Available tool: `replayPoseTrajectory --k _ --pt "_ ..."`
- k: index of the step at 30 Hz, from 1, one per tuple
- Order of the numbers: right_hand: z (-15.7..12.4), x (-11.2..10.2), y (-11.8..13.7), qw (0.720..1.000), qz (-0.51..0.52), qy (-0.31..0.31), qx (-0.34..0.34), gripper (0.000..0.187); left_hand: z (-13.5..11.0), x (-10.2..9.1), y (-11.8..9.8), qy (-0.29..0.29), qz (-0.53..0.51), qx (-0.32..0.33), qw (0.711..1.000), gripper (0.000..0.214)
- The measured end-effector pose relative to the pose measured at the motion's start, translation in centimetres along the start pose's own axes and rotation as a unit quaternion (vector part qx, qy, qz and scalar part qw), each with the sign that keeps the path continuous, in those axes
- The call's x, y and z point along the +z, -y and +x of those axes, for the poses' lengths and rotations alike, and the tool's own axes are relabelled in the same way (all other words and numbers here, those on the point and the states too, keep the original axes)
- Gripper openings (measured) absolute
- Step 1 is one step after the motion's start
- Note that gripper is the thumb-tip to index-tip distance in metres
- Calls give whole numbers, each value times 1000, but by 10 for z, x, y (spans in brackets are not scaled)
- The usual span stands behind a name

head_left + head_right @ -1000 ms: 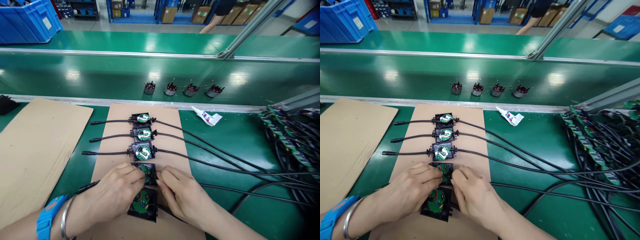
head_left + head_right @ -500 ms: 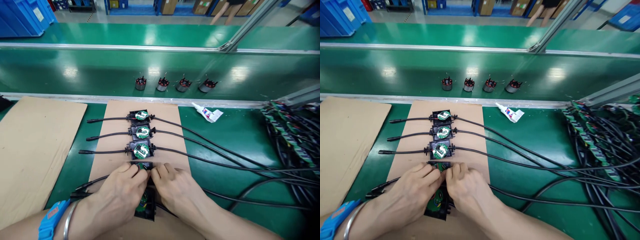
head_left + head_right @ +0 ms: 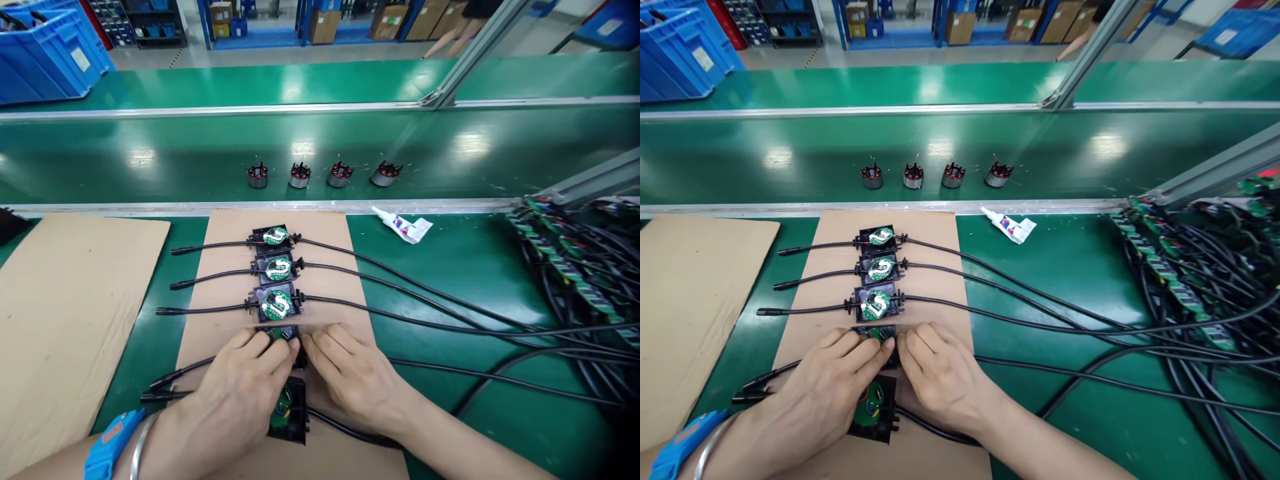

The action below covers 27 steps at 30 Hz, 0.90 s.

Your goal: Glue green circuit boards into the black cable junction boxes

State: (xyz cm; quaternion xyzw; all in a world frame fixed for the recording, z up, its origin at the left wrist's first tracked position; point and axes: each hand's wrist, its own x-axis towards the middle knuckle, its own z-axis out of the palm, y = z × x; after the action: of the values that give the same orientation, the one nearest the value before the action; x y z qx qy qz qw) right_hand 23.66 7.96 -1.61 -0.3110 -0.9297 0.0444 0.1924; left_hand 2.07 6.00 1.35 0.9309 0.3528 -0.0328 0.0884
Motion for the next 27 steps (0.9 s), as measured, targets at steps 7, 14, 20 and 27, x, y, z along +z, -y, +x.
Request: replayPoseTrajectory --k 7,14,20,27 --pt "-3 -3 3 998 57 7 22 31 0 -8 -2 -1 -67 -20 998 49" --pt "21 -15 -32 988 94 -34 114 24 -7 -10 53 -193 -125 -95 969 28" --pt "22 -13 -39 982 131 -21 135 20 -6 -6 78 -95 -218 -159 958 21" --pt "34 -55 -15 977 121 130 122 25 -1 -17 68 -87 -221 -143 961 25"
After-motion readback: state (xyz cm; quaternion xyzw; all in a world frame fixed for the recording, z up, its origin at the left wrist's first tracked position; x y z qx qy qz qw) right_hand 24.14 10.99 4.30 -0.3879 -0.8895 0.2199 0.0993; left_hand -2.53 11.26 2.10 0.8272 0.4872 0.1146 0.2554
